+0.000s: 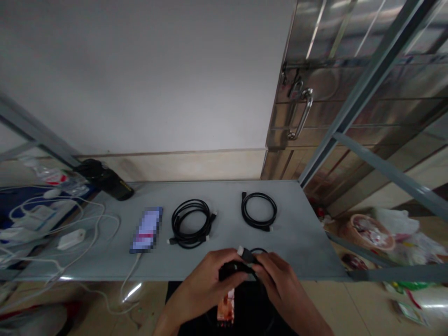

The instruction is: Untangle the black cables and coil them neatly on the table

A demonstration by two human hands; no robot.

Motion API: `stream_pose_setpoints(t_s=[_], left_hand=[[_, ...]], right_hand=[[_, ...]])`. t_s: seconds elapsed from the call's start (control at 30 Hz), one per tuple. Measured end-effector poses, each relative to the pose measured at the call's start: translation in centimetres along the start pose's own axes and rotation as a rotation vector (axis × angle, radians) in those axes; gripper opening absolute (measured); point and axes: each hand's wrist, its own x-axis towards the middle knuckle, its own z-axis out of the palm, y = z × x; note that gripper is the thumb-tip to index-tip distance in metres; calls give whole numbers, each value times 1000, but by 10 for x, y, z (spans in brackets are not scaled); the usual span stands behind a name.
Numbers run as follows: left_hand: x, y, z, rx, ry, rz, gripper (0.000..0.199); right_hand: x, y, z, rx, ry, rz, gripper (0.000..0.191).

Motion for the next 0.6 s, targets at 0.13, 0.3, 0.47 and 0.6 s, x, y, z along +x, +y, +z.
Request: stream_pose_setpoints(t_s=[0.13, 0.3, 0.47, 0.6], left_hand=[[4, -16, 2, -62, 95, -46, 9], [10, -33, 9, -195, 229, -51, 24], [16, -46, 7, -282, 279, -77, 42], [18, -58, 3, -298, 207, -35, 54]], right_hand=[[1, 8, 9, 113, -25, 163, 40], [10, 11, 4, 225, -70, 174, 38], [8, 20, 1, 331, -59, 339, 40], [7, 27, 4, 550, 149, 420, 46]])
